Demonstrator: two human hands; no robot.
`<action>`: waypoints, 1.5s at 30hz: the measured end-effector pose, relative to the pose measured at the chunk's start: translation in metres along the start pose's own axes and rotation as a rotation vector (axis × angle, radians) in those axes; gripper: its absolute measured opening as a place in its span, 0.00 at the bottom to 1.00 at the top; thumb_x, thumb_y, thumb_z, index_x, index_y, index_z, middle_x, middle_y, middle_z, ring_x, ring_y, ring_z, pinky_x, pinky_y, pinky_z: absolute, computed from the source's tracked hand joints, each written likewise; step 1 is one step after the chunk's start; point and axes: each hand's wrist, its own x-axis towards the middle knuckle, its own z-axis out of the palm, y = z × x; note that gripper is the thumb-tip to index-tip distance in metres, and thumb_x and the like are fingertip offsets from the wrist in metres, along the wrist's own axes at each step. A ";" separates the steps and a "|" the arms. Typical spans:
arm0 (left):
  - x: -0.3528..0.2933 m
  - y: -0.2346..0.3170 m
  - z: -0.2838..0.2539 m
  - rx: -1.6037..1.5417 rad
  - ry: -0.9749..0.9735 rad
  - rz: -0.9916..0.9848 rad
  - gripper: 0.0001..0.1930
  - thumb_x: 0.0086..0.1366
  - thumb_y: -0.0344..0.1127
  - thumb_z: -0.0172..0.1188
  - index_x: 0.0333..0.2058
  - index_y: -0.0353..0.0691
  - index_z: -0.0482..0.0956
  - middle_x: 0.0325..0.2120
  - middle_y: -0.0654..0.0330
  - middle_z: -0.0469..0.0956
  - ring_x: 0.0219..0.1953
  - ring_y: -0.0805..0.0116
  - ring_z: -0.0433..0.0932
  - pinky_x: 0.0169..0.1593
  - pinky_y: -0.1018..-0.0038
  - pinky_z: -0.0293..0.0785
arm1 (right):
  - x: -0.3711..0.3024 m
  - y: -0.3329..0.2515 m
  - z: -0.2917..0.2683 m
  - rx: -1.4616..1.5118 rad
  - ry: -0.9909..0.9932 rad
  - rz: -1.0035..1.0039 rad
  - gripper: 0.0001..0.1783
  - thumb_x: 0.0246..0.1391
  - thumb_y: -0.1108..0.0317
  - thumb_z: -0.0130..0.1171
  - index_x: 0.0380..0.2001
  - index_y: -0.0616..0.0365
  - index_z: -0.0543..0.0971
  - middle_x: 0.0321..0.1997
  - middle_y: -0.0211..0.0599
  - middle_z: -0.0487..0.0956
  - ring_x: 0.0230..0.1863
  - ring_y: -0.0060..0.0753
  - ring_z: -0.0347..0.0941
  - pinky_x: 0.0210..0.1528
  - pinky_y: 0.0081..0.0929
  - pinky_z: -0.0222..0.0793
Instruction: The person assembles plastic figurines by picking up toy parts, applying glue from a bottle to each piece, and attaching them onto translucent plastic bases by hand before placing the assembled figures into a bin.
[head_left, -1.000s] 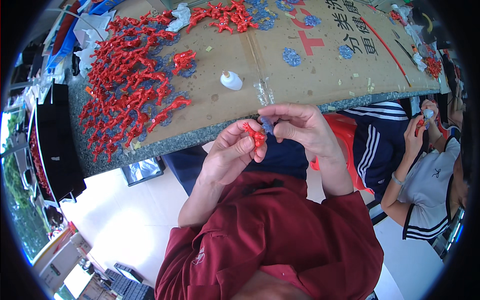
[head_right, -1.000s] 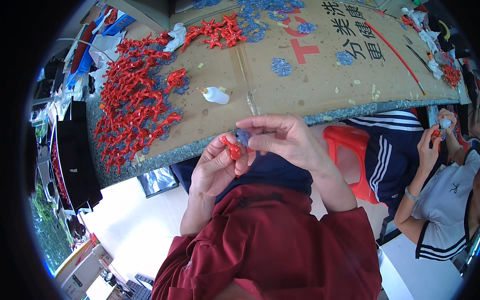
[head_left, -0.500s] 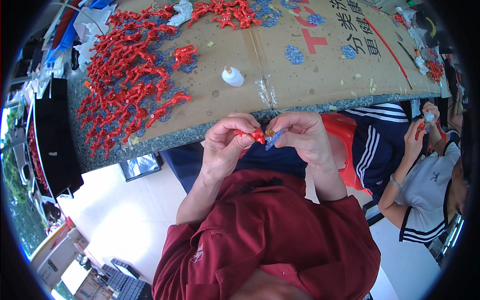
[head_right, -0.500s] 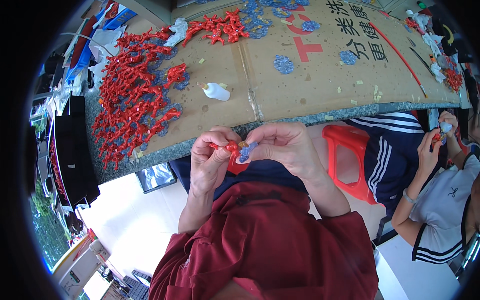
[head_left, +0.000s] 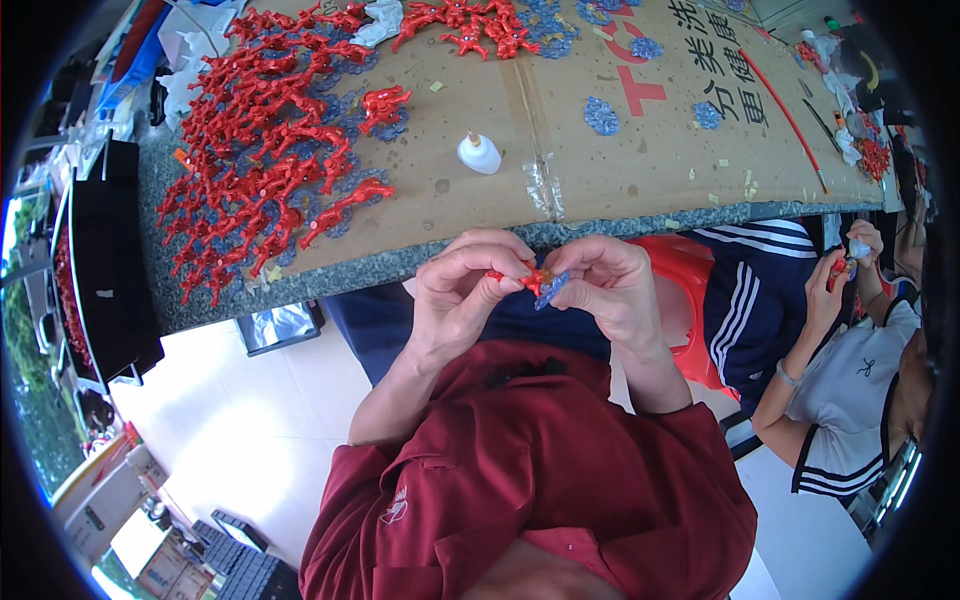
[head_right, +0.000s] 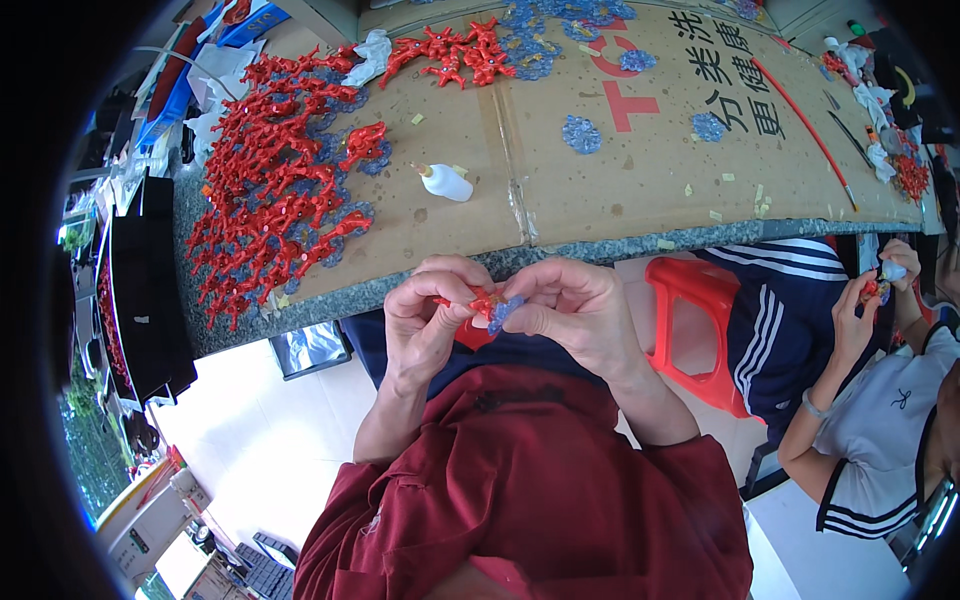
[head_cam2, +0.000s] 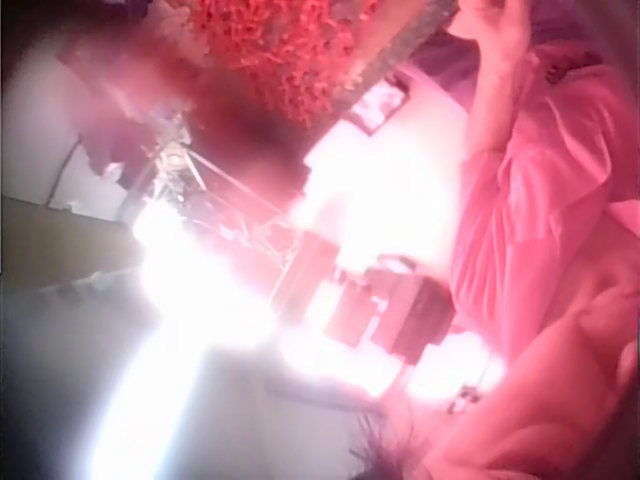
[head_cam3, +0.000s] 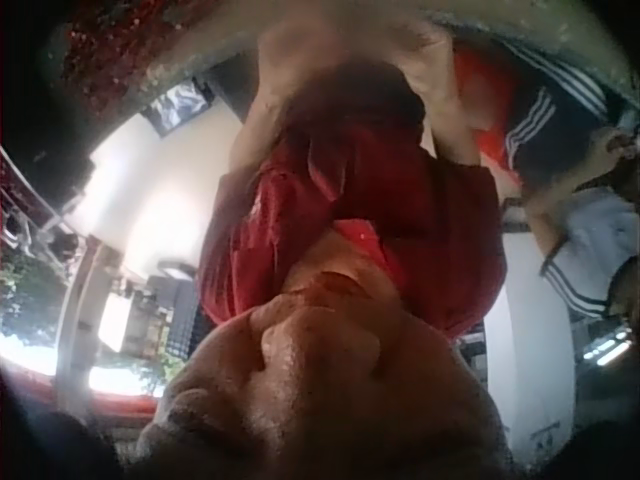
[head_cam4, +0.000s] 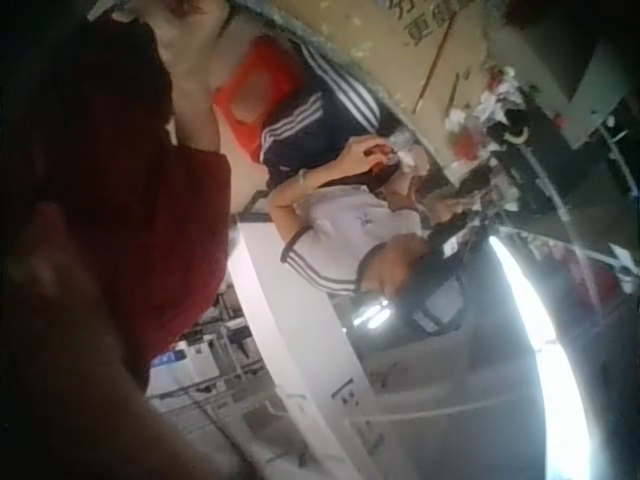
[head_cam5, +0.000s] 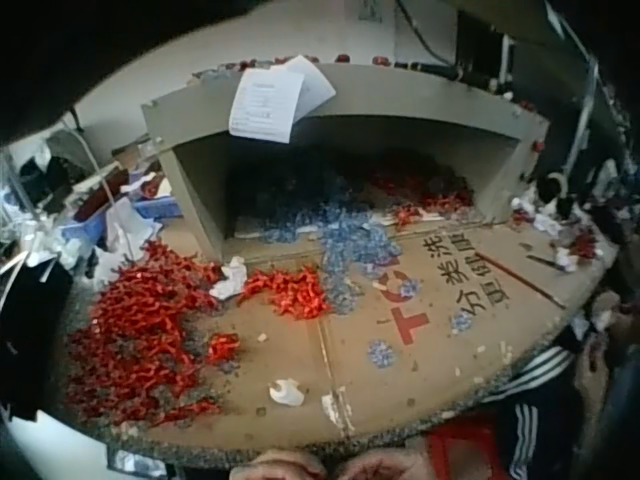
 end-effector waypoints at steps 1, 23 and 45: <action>0.000 0.000 -0.001 -0.025 -0.010 -0.031 0.05 0.55 0.25 0.58 0.32 0.34 0.76 0.35 0.54 0.73 0.38 0.69 0.73 0.42 0.74 0.72 | -0.001 0.002 0.001 0.001 -0.001 -0.001 0.10 0.44 0.82 0.59 0.34 0.66 0.75 0.34 0.38 0.77 0.34 0.25 0.75 0.36 0.19 0.71; 0.010 -0.022 -0.012 -0.276 -0.212 0.159 0.03 0.52 0.23 0.57 0.22 0.36 0.76 0.31 0.55 0.75 0.41 0.52 0.73 0.42 0.62 0.72 | -0.003 -0.007 0.022 -0.853 -0.014 -0.639 0.14 0.32 0.76 0.67 0.28 0.63 0.77 0.29 0.40 0.77 0.30 0.36 0.75 0.32 0.26 0.71; 0.012 0.011 -0.015 0.141 -0.228 0.097 0.06 0.49 0.18 0.55 0.22 0.36 0.77 0.28 0.55 0.77 0.35 0.60 0.75 0.39 0.68 0.73 | 0.006 0.008 0.010 -0.673 -0.087 -0.624 0.12 0.31 0.80 0.64 0.26 0.64 0.77 0.27 0.39 0.77 0.30 0.38 0.74 0.35 0.28 0.71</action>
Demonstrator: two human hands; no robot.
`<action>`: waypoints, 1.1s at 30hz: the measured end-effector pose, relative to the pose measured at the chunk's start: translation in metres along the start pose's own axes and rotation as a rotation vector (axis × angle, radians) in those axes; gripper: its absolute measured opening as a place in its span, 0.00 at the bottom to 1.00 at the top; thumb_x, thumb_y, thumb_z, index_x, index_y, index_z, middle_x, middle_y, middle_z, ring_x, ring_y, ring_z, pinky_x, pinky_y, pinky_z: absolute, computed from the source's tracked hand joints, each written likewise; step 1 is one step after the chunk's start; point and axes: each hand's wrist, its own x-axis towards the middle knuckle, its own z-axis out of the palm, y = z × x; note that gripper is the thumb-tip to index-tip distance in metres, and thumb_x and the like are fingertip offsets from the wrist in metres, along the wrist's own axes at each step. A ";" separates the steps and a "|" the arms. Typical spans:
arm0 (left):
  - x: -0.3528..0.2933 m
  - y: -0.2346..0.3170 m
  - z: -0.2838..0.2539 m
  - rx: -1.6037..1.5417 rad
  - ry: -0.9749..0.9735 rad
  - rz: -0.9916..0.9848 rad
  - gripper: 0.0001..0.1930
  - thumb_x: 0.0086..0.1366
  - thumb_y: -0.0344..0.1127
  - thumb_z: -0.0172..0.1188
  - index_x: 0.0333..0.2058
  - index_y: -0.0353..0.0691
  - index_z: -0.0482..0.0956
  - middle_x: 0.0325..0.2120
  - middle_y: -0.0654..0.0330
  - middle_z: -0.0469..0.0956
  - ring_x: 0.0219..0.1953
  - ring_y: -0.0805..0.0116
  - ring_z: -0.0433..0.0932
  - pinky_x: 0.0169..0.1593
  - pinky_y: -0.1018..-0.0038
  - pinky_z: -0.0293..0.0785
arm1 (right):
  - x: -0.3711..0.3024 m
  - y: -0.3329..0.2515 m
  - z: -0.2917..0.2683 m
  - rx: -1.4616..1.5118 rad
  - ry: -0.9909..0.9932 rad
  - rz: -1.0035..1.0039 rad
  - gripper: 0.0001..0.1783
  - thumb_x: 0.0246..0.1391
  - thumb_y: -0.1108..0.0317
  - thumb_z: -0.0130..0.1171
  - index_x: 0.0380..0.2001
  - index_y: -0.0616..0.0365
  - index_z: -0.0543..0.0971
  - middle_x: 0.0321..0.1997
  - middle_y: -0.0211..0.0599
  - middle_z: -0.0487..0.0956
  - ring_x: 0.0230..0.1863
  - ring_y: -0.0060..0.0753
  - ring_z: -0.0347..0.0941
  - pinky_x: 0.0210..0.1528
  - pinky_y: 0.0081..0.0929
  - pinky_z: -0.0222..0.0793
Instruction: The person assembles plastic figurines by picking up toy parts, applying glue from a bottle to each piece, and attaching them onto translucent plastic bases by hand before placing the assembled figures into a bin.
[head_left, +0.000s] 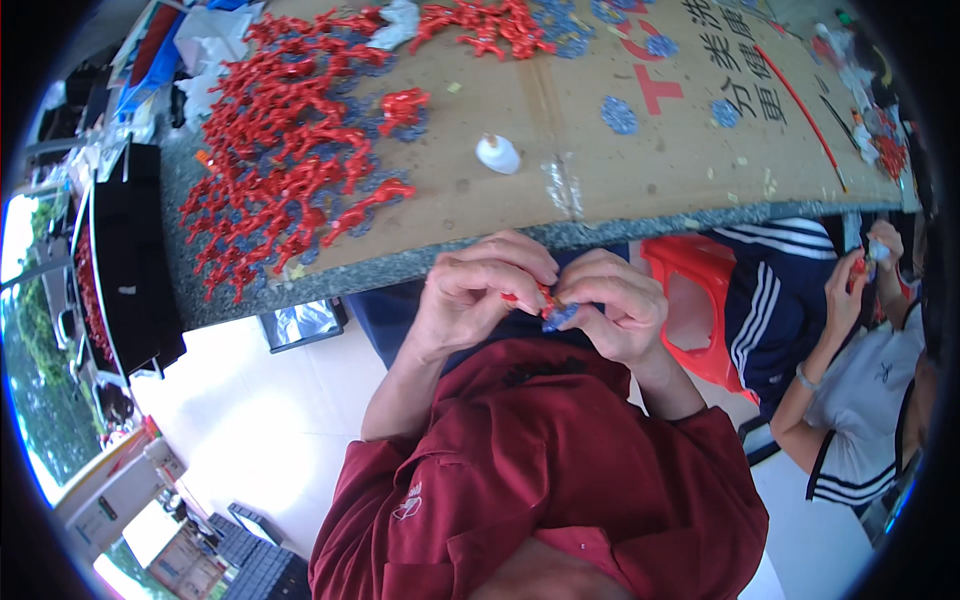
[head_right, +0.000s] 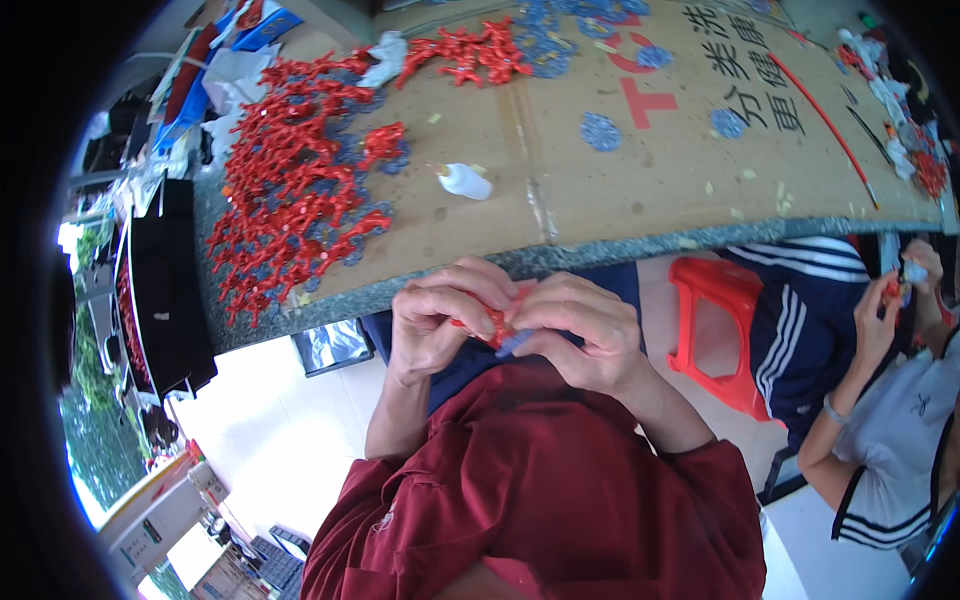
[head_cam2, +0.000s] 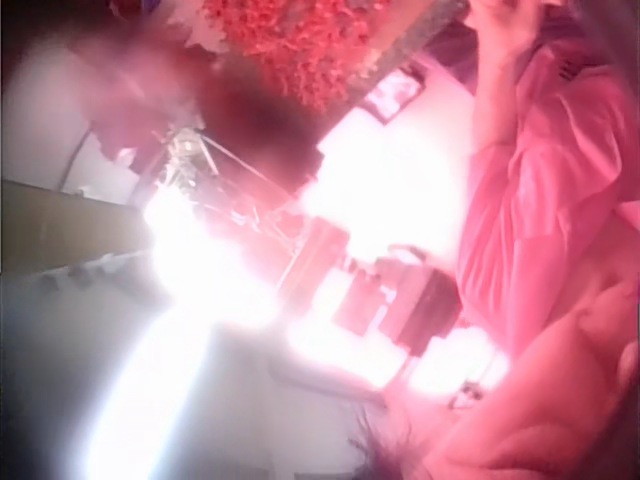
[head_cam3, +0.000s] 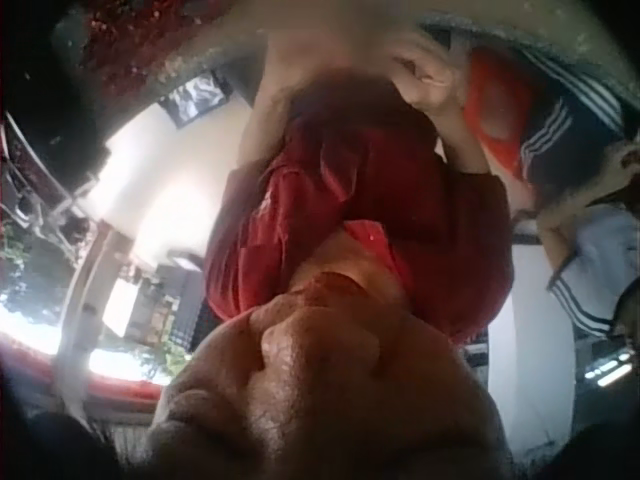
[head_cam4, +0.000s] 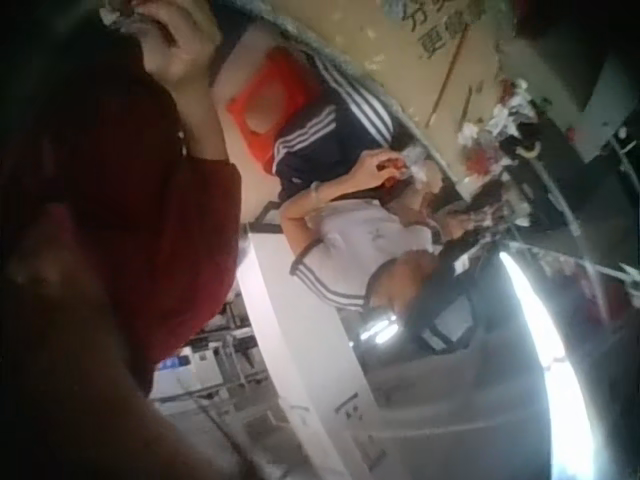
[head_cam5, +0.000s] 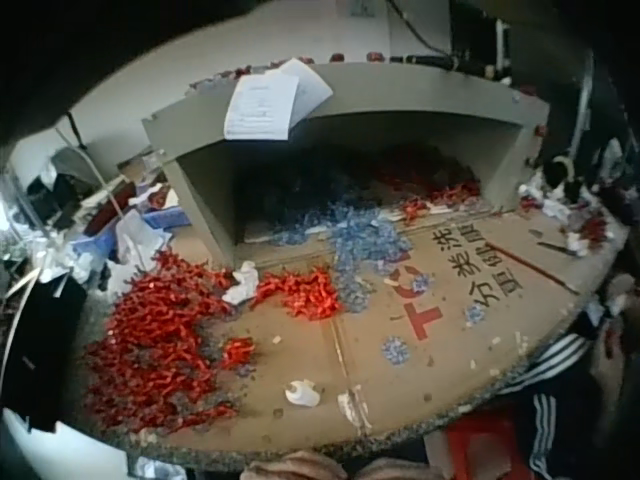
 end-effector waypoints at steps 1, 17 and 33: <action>0.001 0.002 0.001 -0.005 0.004 -0.011 0.06 0.49 0.17 0.55 0.22 0.35 0.77 0.27 0.56 0.77 0.35 0.61 0.75 0.39 0.69 0.73 | 0.000 0.000 0.000 0.030 -0.014 -0.025 0.12 0.31 0.80 0.64 0.26 0.64 0.77 0.27 0.39 0.77 0.30 0.38 0.74 0.35 0.28 0.71; -0.039 0.166 -0.188 1.114 1.054 -0.157 0.10 0.51 0.23 0.60 0.35 0.31 0.78 0.27 0.58 0.79 0.32 0.74 0.78 0.38 0.82 0.73 | 0.011 0.016 -0.013 -0.059 0.257 0.310 0.05 0.47 0.79 0.56 0.30 0.67 0.74 0.34 0.39 0.73 0.33 0.24 0.68 0.36 0.17 0.64; -0.091 0.171 -0.270 1.574 0.936 -0.487 0.19 0.55 0.33 0.60 0.46 0.35 0.74 0.39 0.51 0.77 0.41 0.66 0.76 0.47 0.75 0.69 | 0.062 0.010 0.007 -0.509 0.146 0.240 0.22 0.38 0.73 0.65 0.41 0.61 0.73 0.38 0.39 0.75 0.34 0.31 0.71 0.35 0.22 0.67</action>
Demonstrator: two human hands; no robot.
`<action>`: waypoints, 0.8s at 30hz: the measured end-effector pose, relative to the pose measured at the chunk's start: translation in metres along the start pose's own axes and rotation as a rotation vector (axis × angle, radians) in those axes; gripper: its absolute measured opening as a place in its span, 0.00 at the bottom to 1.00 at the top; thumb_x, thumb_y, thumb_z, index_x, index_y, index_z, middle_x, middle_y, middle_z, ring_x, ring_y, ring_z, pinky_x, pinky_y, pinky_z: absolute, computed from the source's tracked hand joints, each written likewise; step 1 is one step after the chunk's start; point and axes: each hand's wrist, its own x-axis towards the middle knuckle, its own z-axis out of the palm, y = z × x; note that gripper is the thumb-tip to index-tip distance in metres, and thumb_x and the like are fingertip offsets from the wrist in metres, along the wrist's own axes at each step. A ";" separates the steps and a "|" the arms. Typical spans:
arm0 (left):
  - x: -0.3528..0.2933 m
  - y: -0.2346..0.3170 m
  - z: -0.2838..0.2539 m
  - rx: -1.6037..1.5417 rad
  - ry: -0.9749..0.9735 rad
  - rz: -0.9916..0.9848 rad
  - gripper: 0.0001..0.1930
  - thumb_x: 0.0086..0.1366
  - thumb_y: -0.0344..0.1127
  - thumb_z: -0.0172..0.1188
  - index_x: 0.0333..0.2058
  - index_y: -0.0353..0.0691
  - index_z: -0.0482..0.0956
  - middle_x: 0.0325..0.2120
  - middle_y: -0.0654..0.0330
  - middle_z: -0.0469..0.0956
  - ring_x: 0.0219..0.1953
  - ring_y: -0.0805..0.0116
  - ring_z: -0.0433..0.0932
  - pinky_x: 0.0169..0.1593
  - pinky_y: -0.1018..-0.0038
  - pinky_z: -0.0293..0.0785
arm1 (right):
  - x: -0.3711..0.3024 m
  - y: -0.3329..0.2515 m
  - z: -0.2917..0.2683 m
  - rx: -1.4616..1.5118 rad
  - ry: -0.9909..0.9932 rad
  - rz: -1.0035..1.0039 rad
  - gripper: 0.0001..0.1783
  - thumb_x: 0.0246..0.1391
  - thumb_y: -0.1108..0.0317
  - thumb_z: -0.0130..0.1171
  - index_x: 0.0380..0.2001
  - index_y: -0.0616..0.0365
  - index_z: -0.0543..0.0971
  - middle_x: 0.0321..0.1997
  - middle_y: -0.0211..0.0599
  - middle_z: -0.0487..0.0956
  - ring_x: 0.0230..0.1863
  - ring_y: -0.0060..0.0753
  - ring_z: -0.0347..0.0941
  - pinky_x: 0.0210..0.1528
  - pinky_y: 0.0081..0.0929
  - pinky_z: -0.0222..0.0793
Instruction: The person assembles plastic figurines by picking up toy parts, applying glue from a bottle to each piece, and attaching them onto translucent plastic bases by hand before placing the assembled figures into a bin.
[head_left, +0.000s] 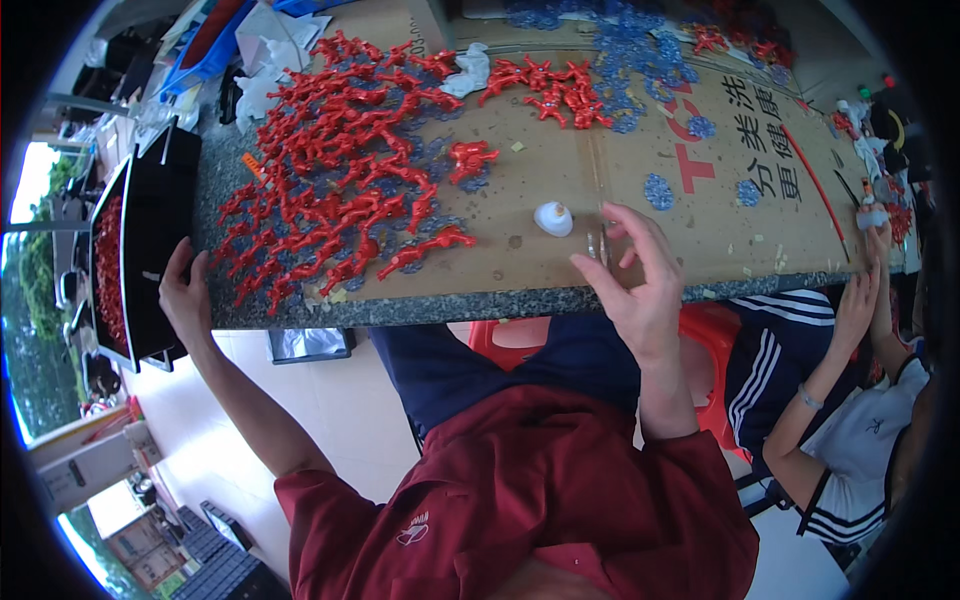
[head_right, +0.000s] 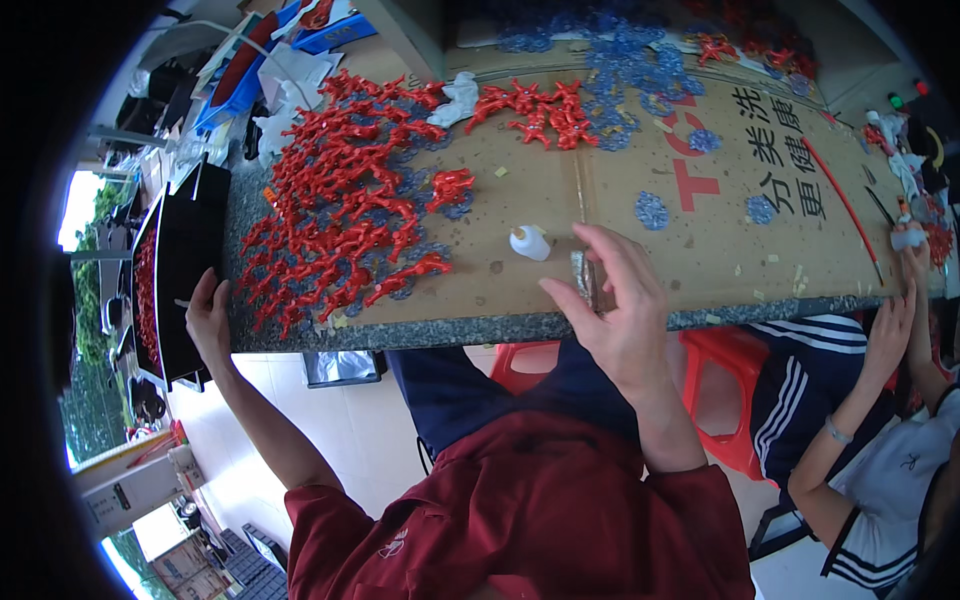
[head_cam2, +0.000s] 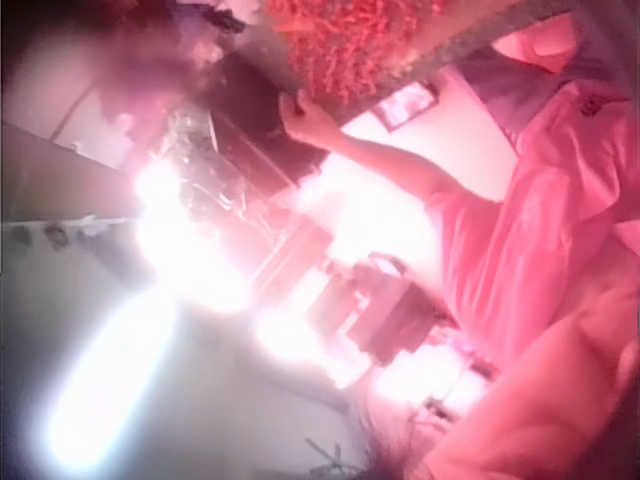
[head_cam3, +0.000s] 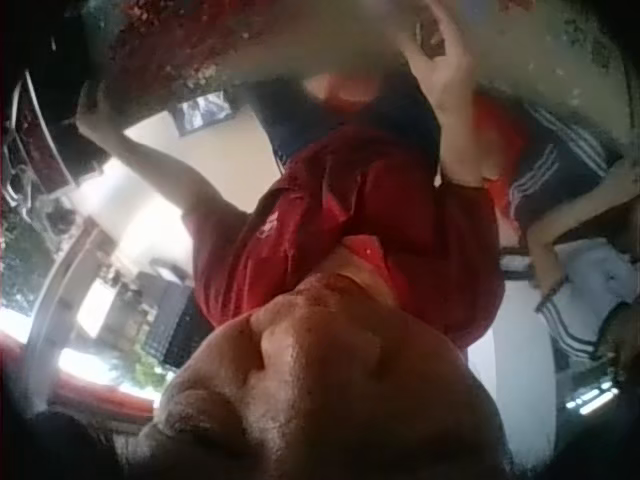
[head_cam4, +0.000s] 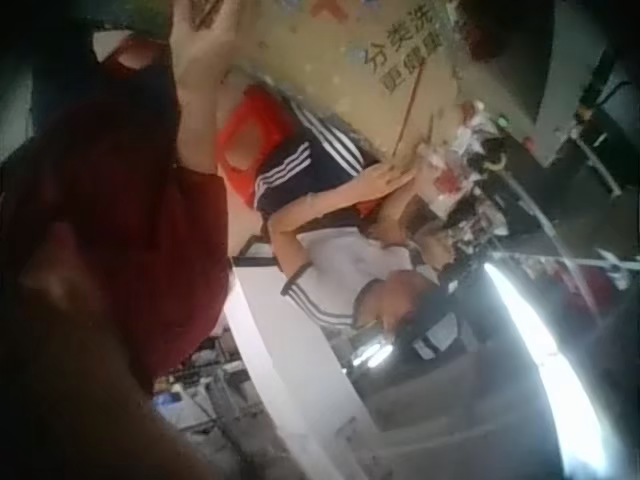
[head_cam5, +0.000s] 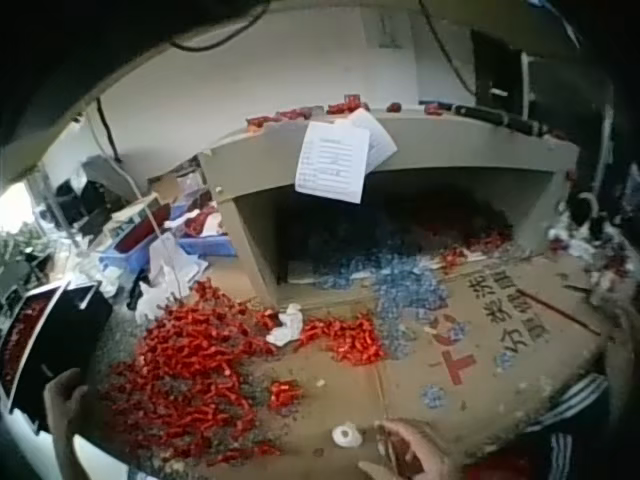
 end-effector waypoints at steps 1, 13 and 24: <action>-0.008 0.029 -0.004 -0.088 0.050 0.043 0.17 0.55 0.31 0.59 0.45 0.35 0.74 0.38 0.51 0.77 0.41 0.66 0.76 0.47 0.75 0.69 | 0.004 -0.002 0.005 -0.066 -0.010 -0.041 0.24 0.37 0.72 0.65 0.42 0.59 0.73 0.39 0.40 0.74 0.35 0.34 0.71 0.35 0.25 0.67; -0.125 0.342 0.148 -0.504 -0.235 0.576 0.12 0.54 0.25 0.56 0.39 0.34 0.76 0.35 0.52 0.75 0.33 0.58 0.76 0.38 0.69 0.72 | -0.003 0.020 -0.016 0.146 0.150 0.002 0.13 0.44 0.75 0.58 0.36 0.62 0.72 0.35 0.41 0.74 0.33 0.35 0.71 0.36 0.25 0.66; -0.120 0.345 0.167 -0.306 -0.578 0.593 0.14 0.48 0.30 0.62 0.33 0.32 0.73 0.33 0.51 0.70 0.28 0.59 0.74 0.36 0.66 0.71 | -0.022 0.052 -0.039 0.165 0.236 0.056 0.17 0.43 0.71 0.62 0.40 0.60 0.74 0.29 0.33 0.73 0.26 0.22 0.68 0.24 0.17 0.61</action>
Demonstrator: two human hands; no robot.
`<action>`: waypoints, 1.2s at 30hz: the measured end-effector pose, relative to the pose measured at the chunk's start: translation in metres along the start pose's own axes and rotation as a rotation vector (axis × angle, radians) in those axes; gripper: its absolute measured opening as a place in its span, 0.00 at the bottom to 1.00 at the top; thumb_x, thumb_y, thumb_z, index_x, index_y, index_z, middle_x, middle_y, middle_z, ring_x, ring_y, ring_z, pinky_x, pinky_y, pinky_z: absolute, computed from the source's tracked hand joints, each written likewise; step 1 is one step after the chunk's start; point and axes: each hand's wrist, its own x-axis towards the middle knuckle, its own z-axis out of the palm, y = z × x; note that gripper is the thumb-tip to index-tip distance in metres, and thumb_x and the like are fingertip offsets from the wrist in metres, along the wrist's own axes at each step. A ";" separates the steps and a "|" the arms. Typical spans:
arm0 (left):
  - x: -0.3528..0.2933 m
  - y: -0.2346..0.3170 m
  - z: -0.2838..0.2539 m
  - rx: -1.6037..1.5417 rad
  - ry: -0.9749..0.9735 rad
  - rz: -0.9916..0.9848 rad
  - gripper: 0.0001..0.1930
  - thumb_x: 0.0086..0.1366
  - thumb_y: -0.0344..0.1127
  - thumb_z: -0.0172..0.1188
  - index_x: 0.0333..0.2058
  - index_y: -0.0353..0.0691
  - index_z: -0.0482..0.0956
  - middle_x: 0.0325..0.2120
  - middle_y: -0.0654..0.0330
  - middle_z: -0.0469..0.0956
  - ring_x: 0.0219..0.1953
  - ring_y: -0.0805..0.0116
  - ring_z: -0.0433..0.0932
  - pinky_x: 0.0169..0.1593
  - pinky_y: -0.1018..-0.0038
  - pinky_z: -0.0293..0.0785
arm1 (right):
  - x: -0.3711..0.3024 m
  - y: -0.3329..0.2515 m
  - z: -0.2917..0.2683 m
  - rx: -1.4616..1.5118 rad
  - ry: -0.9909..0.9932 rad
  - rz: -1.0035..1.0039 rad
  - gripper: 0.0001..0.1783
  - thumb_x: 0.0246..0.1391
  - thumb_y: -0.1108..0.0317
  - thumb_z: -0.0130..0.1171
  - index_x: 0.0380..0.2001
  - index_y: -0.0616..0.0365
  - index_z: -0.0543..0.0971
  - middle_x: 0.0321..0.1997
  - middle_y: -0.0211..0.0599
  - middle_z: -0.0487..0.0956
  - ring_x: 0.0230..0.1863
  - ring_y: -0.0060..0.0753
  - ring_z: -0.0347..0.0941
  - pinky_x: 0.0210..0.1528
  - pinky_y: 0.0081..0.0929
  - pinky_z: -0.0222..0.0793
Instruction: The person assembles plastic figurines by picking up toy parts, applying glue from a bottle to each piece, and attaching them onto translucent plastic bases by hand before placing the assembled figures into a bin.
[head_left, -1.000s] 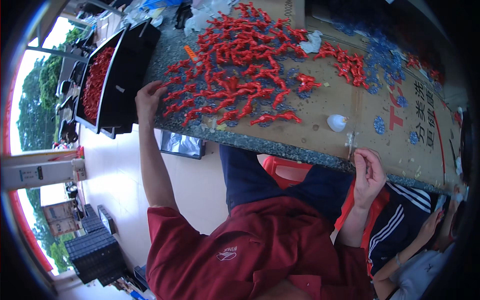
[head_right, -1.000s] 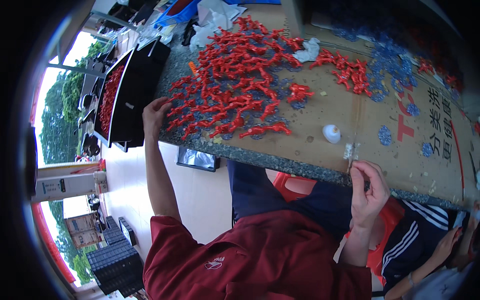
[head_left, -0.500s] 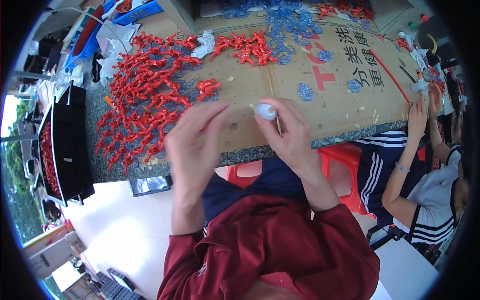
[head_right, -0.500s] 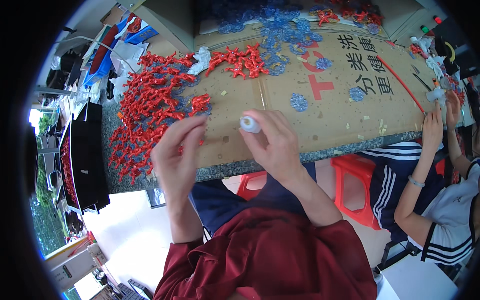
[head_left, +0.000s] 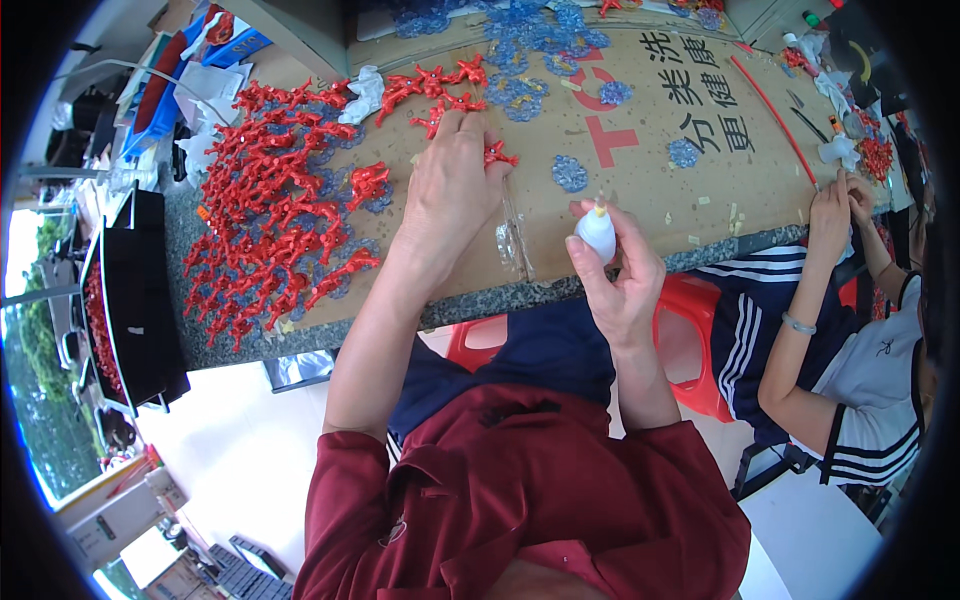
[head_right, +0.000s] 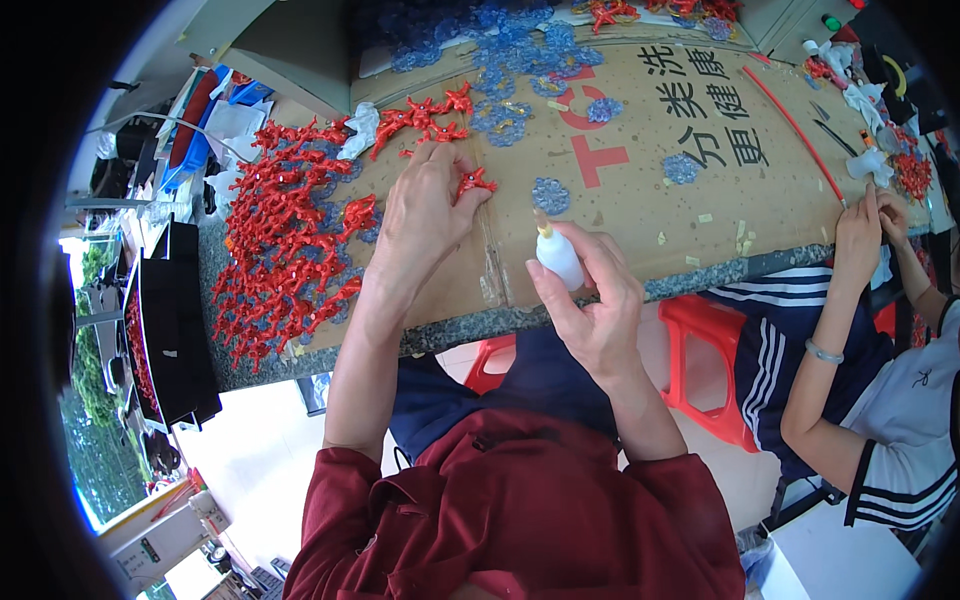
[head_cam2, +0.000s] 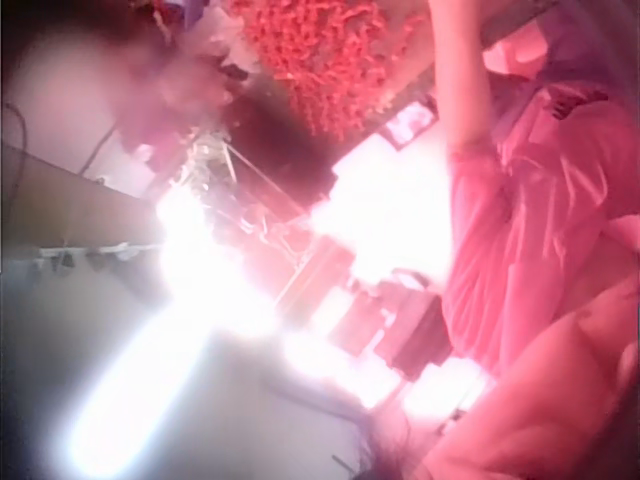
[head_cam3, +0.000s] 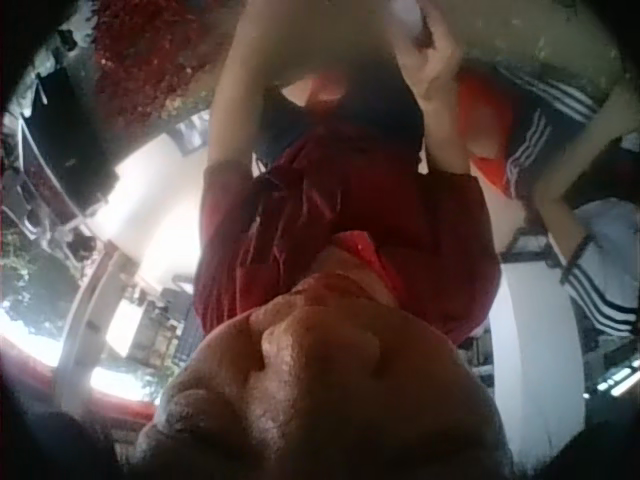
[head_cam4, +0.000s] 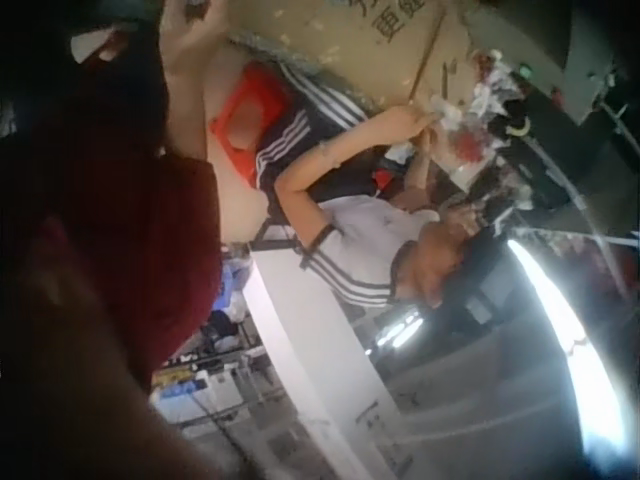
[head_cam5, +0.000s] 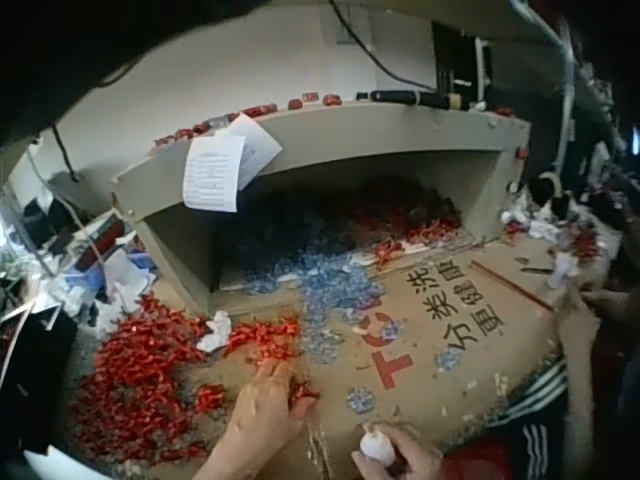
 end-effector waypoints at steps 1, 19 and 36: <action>-0.004 -0.001 -0.001 0.003 -0.004 -0.003 0.14 0.48 0.30 0.62 0.33 0.32 0.73 0.33 0.51 0.70 0.28 0.59 0.74 0.36 0.66 0.71 | 0.001 -0.001 0.002 0.003 -0.002 0.005 0.17 0.43 0.71 0.62 0.40 0.60 0.74 0.29 0.33 0.73 0.26 0.22 0.68 0.24 0.17 0.61; -0.127 -0.006 -0.001 -1.993 -0.117 -0.475 0.11 0.59 0.25 0.55 0.41 0.36 0.69 0.31 0.57 0.75 0.31 0.68 0.77 0.37 0.77 0.77 | -0.024 -0.030 0.048 0.313 -0.132 0.098 0.19 0.49 0.67 0.59 0.44 0.63 0.71 0.37 0.39 0.76 0.34 0.26 0.73 0.37 0.21 0.68; -0.154 -0.014 0.002 -2.481 -0.117 -0.628 0.15 0.63 0.44 0.49 0.42 0.40 0.67 0.30 0.62 0.69 0.31 0.73 0.66 0.34 0.79 0.64 | -0.030 -0.059 0.011 -0.040 -0.286 -0.216 0.21 0.33 0.68 0.70 0.34 0.65 0.77 0.24 0.37 0.78 0.19 0.27 0.68 0.22 0.21 0.61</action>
